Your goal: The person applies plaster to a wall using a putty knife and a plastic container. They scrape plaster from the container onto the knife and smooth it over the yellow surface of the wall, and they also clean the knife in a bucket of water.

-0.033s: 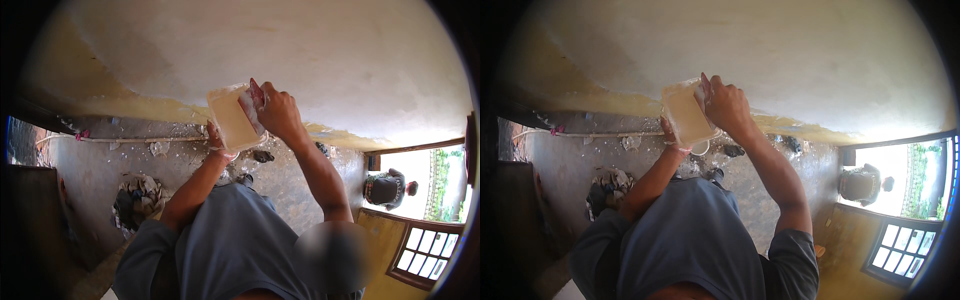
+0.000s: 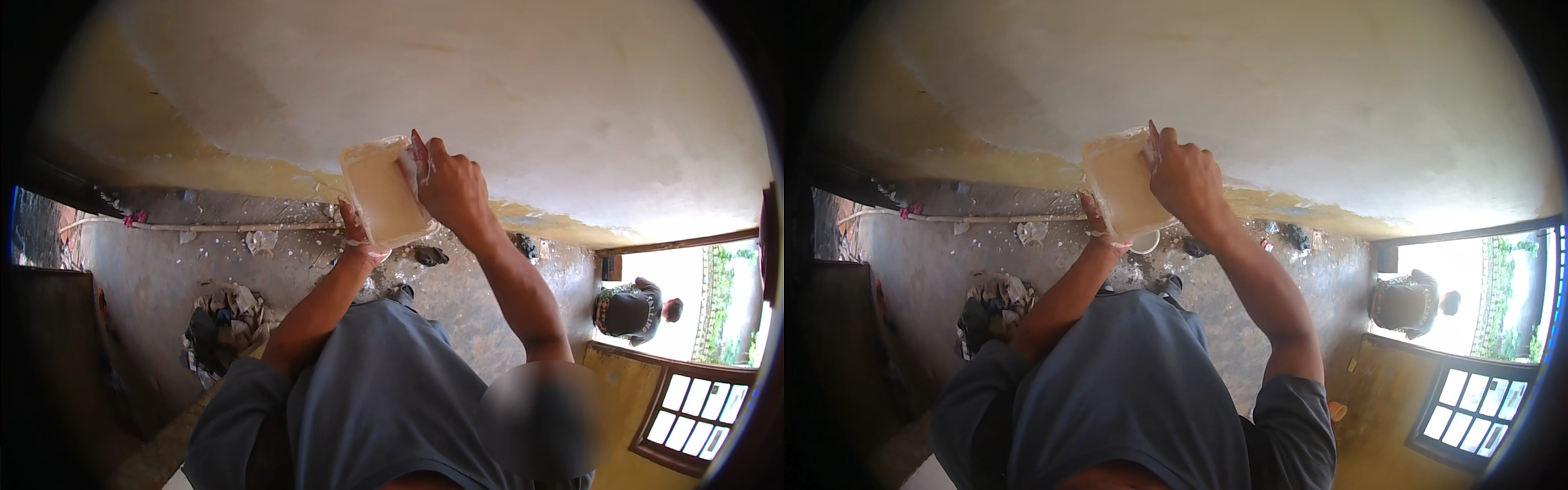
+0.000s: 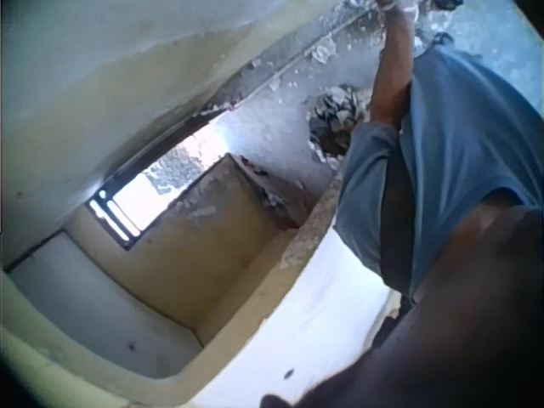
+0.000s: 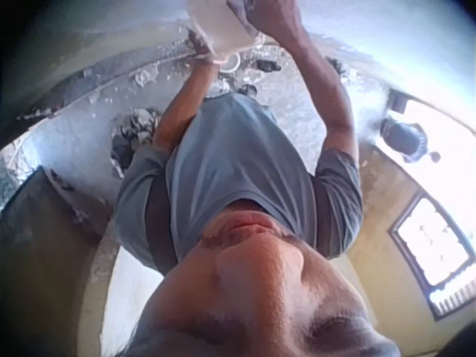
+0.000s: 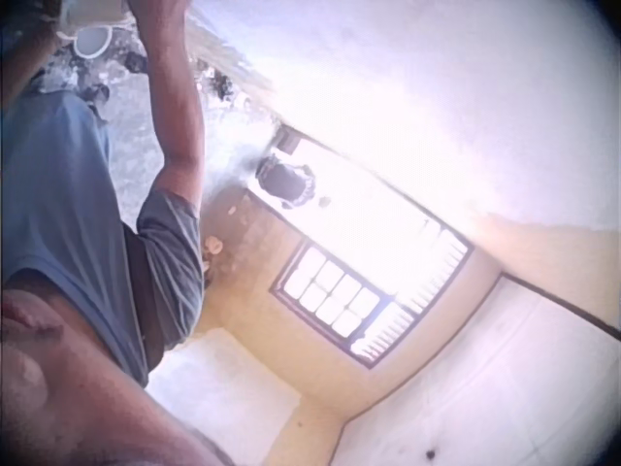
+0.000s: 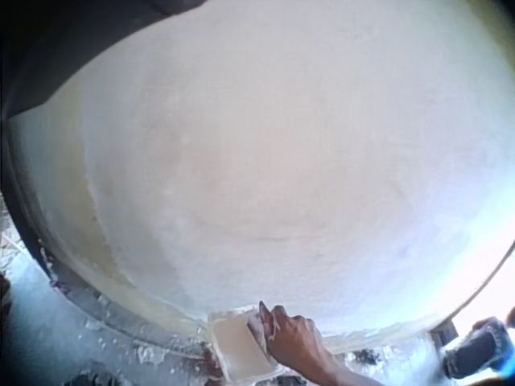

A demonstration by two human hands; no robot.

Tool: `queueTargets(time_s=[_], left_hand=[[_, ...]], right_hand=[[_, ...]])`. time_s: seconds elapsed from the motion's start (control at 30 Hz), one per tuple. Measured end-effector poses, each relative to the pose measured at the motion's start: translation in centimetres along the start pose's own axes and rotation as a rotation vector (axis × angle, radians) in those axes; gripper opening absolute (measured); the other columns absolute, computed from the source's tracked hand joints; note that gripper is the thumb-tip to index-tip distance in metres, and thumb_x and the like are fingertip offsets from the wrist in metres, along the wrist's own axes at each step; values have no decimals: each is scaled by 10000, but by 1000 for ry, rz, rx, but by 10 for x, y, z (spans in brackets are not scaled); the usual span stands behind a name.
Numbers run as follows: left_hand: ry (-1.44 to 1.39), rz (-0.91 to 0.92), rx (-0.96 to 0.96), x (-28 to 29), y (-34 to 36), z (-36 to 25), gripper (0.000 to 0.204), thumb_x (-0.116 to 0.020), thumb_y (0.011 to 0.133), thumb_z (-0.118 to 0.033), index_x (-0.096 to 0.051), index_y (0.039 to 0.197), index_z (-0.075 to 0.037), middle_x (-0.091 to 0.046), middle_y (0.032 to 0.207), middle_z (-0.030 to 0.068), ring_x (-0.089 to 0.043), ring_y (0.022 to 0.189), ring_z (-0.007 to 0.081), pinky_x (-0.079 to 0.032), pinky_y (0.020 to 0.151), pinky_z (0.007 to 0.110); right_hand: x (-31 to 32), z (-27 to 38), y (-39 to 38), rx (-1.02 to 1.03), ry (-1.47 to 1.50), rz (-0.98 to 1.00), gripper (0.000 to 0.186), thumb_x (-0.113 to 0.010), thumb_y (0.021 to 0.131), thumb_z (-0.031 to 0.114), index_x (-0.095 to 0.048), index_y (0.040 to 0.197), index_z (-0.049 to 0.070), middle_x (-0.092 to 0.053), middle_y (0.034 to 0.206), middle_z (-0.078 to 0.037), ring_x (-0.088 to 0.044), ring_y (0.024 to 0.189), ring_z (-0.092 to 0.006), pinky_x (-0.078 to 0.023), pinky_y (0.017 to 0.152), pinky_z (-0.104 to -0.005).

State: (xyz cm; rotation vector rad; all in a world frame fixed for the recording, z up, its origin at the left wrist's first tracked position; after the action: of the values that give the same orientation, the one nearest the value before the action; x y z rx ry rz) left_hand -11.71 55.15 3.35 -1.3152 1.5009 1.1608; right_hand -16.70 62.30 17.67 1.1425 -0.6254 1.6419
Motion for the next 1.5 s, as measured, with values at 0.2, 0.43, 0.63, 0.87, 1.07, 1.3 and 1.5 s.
queueTargets(time_s=[0.2,0.43,0.63,0.87,1.07,1.3,1.5], left_hand=[[113,-177,41,8,-2,-1,1021,-457,652,-844,-340,1404,-163,-439,1377,64,-444,1253,247,-384,1031,457],[125,-205,70,23,-2,5,914,-395,749,-795,-331,1411,-168,-428,1393,63,-434,1268,248,-367,1048,433],[75,-231,71,25,-1,8,846,-372,799,-754,-333,1410,-170,-432,1391,60,-435,1268,238,-362,1055,417],[54,-226,12,11,1,4,826,-362,811,-743,-334,1410,-176,-443,1381,63,-442,1263,238,-356,1061,420],[-30,-83,68,10,3,9,776,-259,860,-710,-224,1453,-211,-285,1485,25,-323,1342,222,-272,1111,412],[-31,-65,77,5,5,9,778,-285,853,-712,-255,1442,-206,-333,1458,32,-353,1324,231,-295,1101,416],[13,-246,86,14,1,10,764,-344,841,-714,-348,1401,-193,-446,1377,76,-454,1250,252,-385,1042,427]], right_hand=[[-28,-9,-11,-63,11,-77,165,-521,878,193,-495,888,30,-587,615,-256,-590,622,-460,-457,571,-545],[-45,-6,-22,-105,17,-16,182,-535,850,156,-475,976,38,-606,657,-248,-597,657,-463,-464,602,-542],[-41,12,-25,8,136,-57,204,-544,814,120,-462,968,13,-601,664,-268,-594,629,-471,-487,580,-531],[-38,17,-24,16,220,-118,184,-560,829,155,-478,931,26,-590,649,-273,-592,656,-477,-477,600,-548],[-33,15,-23,9,282,-120,174,-565,830,163,-482,900,27,-589,635,-261,-589,649,-476,-473,595,-541],[-22,14,-24,-7,321,-135,175,-565,837,172,-488,893,25,-592,642,-251,-587,627,-470,-471,583,-531],[-48,7,-23,-2,184,-86,173,-565,837,166,-494,921,33,-602,655,-253,-599,632,-456,-481,576,-531]])
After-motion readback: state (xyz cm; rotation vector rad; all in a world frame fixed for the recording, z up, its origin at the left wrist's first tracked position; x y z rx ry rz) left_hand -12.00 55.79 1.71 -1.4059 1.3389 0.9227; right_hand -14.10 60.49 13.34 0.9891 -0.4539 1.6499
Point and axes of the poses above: each hand's wrist, its own y-axis towards the middle knuckle, its own x-axis out of the back of the hand, z = x × y, the point moved 9 cm from there along y, towards the middle knuckle
